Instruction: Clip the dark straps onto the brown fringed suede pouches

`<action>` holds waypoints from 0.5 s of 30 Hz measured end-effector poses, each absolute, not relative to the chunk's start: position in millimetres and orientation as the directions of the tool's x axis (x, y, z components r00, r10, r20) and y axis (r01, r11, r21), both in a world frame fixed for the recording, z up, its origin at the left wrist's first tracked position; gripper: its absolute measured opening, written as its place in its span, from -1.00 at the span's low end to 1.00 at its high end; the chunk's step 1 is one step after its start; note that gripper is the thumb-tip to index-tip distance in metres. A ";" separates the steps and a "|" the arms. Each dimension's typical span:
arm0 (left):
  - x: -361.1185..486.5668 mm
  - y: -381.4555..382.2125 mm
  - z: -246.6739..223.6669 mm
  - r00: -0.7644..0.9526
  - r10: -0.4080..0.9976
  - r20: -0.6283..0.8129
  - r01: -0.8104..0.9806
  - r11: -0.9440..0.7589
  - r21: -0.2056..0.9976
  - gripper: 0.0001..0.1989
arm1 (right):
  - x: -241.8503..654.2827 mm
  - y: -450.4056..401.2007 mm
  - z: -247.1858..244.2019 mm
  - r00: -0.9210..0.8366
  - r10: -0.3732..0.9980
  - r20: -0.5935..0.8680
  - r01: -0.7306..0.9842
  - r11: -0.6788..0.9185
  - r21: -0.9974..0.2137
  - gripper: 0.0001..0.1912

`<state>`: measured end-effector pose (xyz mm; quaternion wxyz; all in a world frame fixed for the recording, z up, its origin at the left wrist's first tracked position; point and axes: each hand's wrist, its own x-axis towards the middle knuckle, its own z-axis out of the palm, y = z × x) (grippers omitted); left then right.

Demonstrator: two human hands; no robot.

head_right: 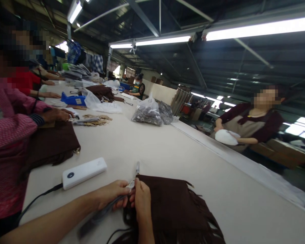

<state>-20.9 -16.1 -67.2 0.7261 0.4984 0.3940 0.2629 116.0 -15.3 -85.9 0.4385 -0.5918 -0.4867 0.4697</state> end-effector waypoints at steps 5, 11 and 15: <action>-28.2 -15.0 -64.4 0.513 0.772 -0.376 0.099 0.382 0.919 -0.75 | 137.5 -22.0 -78.4 -0.028 0.974 -0.225 -0.362 -0.220 -0.906 -0.24; -23.1 -25.2 -62.9 0.435 0.833 -0.342 0.181 0.292 0.939 -0.77 | 190.8 -34.0 -62.7 -0.191 0.980 0.061 -0.826 -0.127 -0.549 -0.65; -20.1 -30.3 -58.9 0.423 0.848 -0.319 0.193 0.260 0.946 -0.73 | 187.4 -25.6 -70.2 0.045 0.996 0.083 -0.383 0.094 -0.919 -0.54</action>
